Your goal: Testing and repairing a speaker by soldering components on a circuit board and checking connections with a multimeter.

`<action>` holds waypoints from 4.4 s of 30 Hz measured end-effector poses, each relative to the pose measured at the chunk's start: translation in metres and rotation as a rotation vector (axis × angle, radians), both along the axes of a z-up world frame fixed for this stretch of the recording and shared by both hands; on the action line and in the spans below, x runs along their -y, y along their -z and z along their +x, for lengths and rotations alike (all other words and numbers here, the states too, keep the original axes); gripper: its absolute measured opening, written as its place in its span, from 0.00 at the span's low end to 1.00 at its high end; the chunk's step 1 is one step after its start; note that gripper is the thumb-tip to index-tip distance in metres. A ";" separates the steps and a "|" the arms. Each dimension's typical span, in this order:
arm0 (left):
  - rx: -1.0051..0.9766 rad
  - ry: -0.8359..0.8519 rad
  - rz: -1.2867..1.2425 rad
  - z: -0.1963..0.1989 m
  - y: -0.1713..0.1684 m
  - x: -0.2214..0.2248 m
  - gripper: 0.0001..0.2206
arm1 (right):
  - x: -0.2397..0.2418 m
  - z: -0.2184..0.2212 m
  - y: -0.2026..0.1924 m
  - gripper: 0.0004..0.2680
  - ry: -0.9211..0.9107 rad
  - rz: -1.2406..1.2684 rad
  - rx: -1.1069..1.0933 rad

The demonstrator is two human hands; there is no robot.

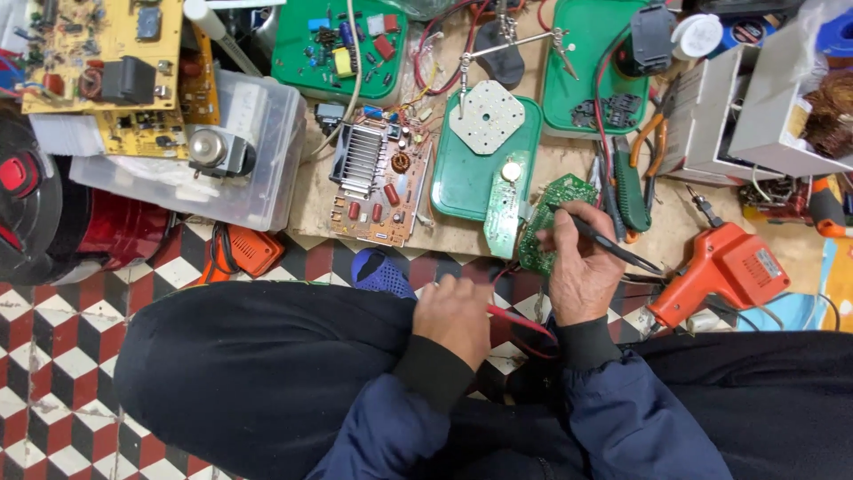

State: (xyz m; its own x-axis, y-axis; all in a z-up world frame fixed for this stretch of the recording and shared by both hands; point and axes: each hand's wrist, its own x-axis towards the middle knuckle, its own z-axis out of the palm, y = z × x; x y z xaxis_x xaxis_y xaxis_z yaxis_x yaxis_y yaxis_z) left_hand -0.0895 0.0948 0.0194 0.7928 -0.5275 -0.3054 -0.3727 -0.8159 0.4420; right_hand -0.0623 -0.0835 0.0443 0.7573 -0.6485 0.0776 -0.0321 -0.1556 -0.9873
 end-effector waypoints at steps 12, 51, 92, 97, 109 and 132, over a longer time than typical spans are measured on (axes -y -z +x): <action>-0.210 -0.811 -0.625 0.042 -0.002 0.023 0.11 | -0.006 0.009 0.005 0.05 -0.041 0.087 0.118; -0.911 -1.020 -1.209 0.032 0.041 0.055 0.16 | -0.005 -0.025 -0.005 0.06 0.074 0.541 -0.024; -0.790 -0.983 -1.267 0.032 0.046 0.059 0.26 | -0.008 -0.031 0.012 0.06 0.043 0.440 -0.057; -0.776 -0.978 -1.261 0.032 0.046 0.058 0.24 | -0.009 -0.030 0.010 0.06 0.042 0.443 -0.056; -0.814 -0.977 -1.287 0.032 0.048 0.060 0.25 | -0.008 -0.029 0.010 0.06 0.050 0.429 -0.029; -0.832 -0.956 -1.284 0.033 0.037 0.059 0.25 | -0.009 -0.028 0.009 0.05 0.045 0.440 -0.001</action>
State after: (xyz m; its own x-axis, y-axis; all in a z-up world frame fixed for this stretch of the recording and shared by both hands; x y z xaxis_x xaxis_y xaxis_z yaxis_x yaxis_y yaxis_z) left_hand -0.0560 0.0362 -0.0181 0.8011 -0.2312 -0.5520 0.5971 0.3729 0.7103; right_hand -0.0901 -0.0749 0.0352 0.7276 -0.6518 -0.2138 -0.0303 0.2808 -0.9593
